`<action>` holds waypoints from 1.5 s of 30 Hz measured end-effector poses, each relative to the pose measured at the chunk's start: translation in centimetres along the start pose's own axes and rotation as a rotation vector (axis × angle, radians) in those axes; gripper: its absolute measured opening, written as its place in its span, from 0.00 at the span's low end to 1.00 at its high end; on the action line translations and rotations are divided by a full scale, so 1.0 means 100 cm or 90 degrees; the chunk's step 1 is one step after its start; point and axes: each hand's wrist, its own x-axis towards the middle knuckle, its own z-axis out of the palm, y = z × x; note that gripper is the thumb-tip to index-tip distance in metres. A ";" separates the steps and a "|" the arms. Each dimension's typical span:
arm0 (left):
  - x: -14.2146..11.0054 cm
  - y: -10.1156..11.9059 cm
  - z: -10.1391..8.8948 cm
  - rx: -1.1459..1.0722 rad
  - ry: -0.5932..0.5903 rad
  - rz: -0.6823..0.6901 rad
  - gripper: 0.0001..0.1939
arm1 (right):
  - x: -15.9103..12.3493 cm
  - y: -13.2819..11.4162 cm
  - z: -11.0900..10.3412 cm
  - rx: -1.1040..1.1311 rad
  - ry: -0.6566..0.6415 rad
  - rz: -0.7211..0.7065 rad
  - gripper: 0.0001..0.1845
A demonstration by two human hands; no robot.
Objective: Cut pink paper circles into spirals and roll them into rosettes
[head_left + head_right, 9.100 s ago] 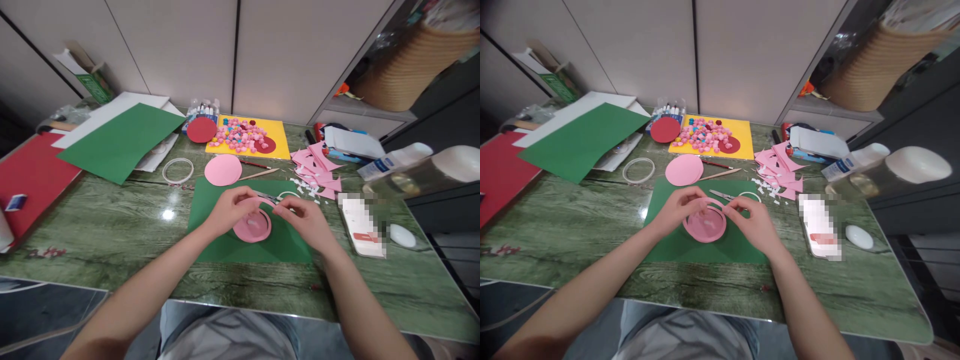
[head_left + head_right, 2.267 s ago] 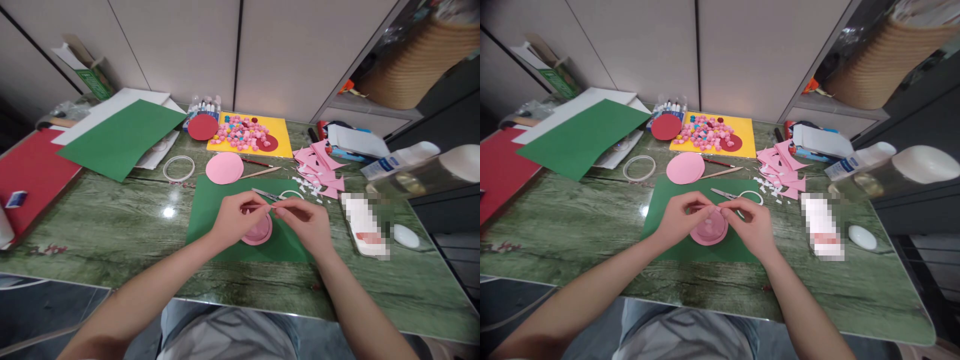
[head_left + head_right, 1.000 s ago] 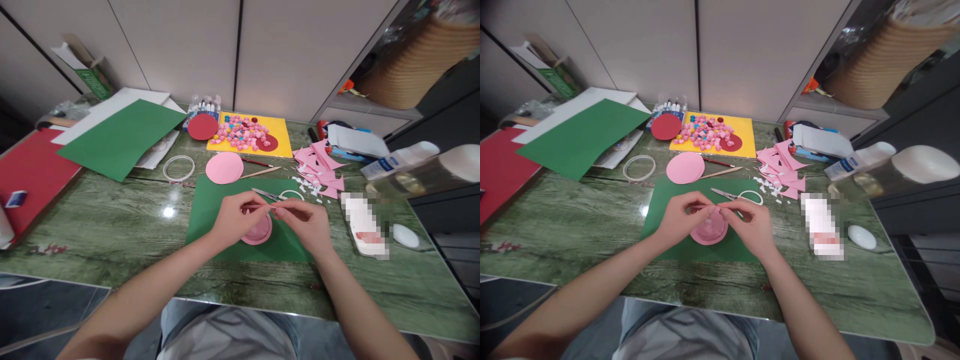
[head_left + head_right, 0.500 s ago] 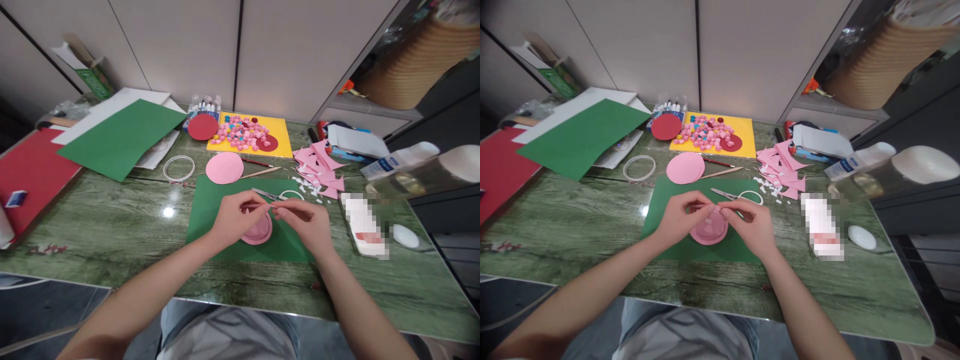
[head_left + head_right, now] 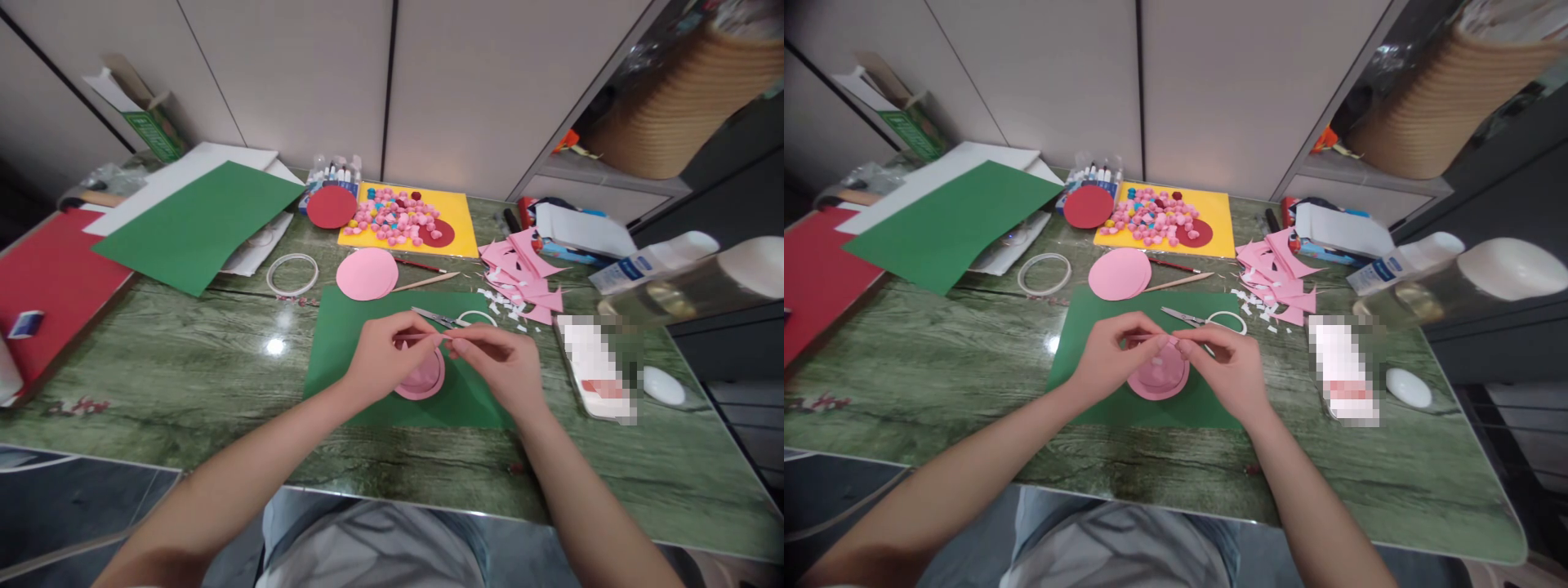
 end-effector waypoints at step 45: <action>-0.002 0.001 0.001 -0.029 -0.010 -0.009 0.05 | 0.001 -0.001 0.003 0.005 0.013 -0.013 0.04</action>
